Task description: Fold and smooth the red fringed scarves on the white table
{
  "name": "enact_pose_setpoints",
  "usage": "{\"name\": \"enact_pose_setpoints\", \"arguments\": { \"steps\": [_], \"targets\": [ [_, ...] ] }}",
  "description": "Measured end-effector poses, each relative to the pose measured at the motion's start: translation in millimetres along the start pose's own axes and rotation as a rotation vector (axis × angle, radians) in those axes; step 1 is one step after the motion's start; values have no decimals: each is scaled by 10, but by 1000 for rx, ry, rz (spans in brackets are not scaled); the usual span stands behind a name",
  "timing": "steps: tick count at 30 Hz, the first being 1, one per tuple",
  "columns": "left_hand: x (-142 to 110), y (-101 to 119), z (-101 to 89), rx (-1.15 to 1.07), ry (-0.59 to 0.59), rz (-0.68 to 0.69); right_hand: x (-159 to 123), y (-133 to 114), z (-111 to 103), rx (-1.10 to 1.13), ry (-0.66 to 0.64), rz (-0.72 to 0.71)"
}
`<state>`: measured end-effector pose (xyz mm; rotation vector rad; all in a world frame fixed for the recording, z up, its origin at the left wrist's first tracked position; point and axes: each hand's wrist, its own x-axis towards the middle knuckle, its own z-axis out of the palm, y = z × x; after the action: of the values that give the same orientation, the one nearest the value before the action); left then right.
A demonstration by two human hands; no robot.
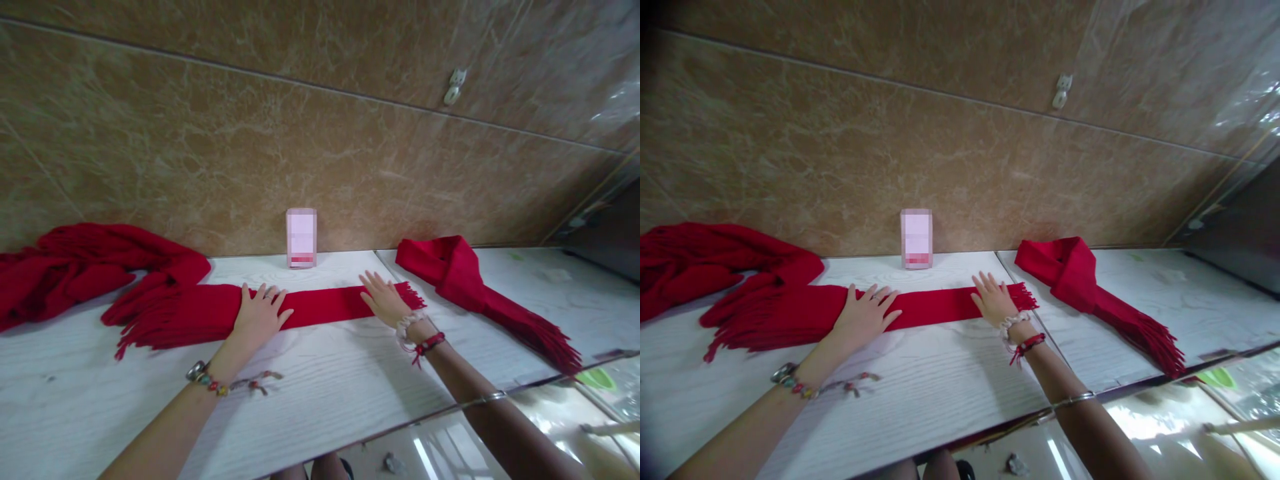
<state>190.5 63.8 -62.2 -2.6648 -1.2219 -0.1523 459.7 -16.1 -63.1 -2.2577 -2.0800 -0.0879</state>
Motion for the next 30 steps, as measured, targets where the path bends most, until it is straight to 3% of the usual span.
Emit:
{"name": "enact_pose_setpoints", "arguments": {
  "steps": [3, 5, 7, 10, 13, 15, 17, 20, 23, 30],
  "targets": [
    [-5, -5, 21, 2, 12, -4, 12, -373, 79, 56, -81, -169],
    [-5, -11, 36, 5, 16, -4, -5, -410, 122, 50, -118, -173],
    [-7, -23, 50, 13, 10, -3, -40, -239, 142, 30, -127, -94],
    [-12, -38, 53, 24, 14, 0, -122, 264, 116, -38, -109, 99],
    [-18, 8, 19, 28, 108, 11, -219, 699, 32, -132, 16, 265],
    [-16, 96, -12, 10, 191, 36, -268, 778, -24, -130, 135, 278],
    [-12, 210, -22, -41, 226, 102, -289, 669, -49, -73, 200, 228],
    [-19, 333, 29, -148, 121, 315, -267, 338, -15, -12, 148, 141],
    [-42, 338, 108, -210, -36, 445, -226, 157, 46, -63, 87, 161],
    [-55, 290, 106, -232, -106, 433, -358, 635, -56, -209, 37, 455]
  ]
}}
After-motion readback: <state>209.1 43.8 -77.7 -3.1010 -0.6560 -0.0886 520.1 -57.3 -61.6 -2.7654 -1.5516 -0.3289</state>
